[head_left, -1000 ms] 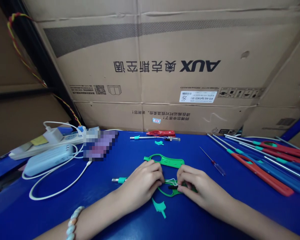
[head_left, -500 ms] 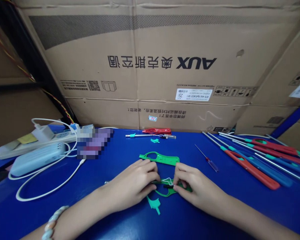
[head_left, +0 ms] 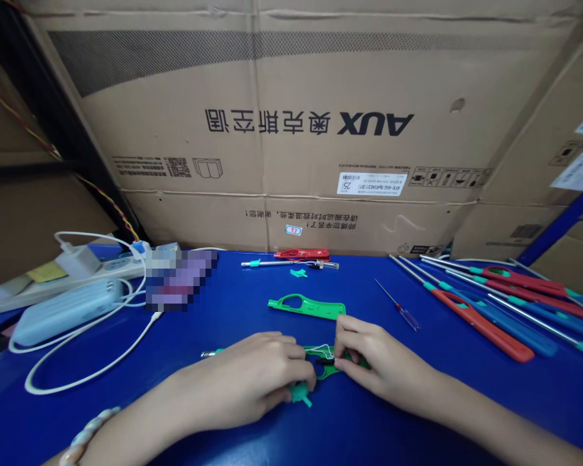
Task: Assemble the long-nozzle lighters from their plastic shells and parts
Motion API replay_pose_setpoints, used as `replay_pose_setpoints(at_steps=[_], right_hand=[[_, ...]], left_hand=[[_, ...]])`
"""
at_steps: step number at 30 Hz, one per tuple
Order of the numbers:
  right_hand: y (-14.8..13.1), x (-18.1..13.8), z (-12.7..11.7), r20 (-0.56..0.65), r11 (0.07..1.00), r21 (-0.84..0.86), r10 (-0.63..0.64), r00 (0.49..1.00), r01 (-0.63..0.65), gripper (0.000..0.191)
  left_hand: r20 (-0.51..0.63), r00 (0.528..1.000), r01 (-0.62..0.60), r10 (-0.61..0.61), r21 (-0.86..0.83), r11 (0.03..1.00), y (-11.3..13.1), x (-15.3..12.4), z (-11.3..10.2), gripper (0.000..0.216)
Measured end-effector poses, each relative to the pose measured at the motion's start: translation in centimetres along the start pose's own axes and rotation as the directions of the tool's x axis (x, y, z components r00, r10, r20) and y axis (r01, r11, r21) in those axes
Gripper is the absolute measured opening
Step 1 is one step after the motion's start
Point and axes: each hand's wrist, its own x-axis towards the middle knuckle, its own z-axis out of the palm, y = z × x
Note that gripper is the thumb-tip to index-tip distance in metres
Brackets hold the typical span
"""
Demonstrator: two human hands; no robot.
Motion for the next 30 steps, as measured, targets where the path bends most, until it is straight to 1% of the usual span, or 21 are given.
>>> replay_pose_setpoints(at_steps=[6, 8, 10, 13, 16, 18, 20, 26, 28, 30], right_hand=[[-0.2, 0.0, -0.1, 0.0, 1.0, -0.001, -0.004, 1.0, 0.004, 0.011], [-0.3, 0.0, -0.1, -0.001, 1.0, -0.003, -0.005, 1.0, 0.005, 0.011], [-0.3, 0.1, -0.2, -0.006, 1.0, -0.005, -0.006, 1.0, 0.006, 0.011], [-0.3, 0.2, -0.2, -0.011, 1.0, -0.007, -0.01, 1.0, 0.01, 0.011], [-0.3, 0.1, -0.2, -0.013, 1.0, -0.01, -0.014, 1.0, 0.014, 0.01], [-0.2, 0.1, -0.2, -0.015, 1.0, -0.011, -0.016, 1.0, 0.016, 0.01], [-0.1, 0.1, -0.2, -0.013, 1.0, -0.008, -0.015, 1.0, 0.015, 0.01], [-0.2, 0.0, -0.1, -0.015, 1.0, 0.0, -0.012, 1.0, 0.012, 0.01], [-0.2, 0.1, -0.1, -0.014, 1.0, -0.002, -0.011, 1.0, 0.011, 0.01], [-0.2, 0.1, -0.1, -0.013, 1.0, -0.006, -0.009, 1.0, 0.009, 0.01]], left_hand=[[0.006, 1.0, -0.008, 0.009, -0.247, 0.969, 0.3, -0.2, -0.9, 0.027], [0.025, 1.0, 0.004, 0.003, -0.281, 0.96, 0.2, -0.2, -0.8, 0.026], [0.047, 0.999, 0.015, -0.002, -0.279, 0.96, 0.1, -0.1, -0.6, 0.024], [0.052, 0.998, 0.031, -0.02, -0.232, 0.972, -0.2, 0.0, 0.0, 0.023], [0.005, 0.998, 0.07, -0.07, -0.151, 0.986, -0.4, 0.1, 0.4, 0.024], [-0.022, 0.997, 0.077, -0.08, -0.11, 0.991, -0.4, 0.0, 0.5, 0.025], [-0.037, 0.997, 0.061, -0.064, -0.065, 0.996, -0.4, 0.0, 0.5, 0.026], [-0.073, 0.997, 0.017, -0.004, 0.178, 0.984, -0.4, -0.1, 0.4, 0.021], [-0.081, 0.997, -0.002, 0.018, 0.193, 0.981, -0.4, -0.1, 0.4, 0.022], [-0.085, 0.996, -0.009, 0.024, 0.172, 0.985, -0.5, -0.1, 0.4, 0.022]])
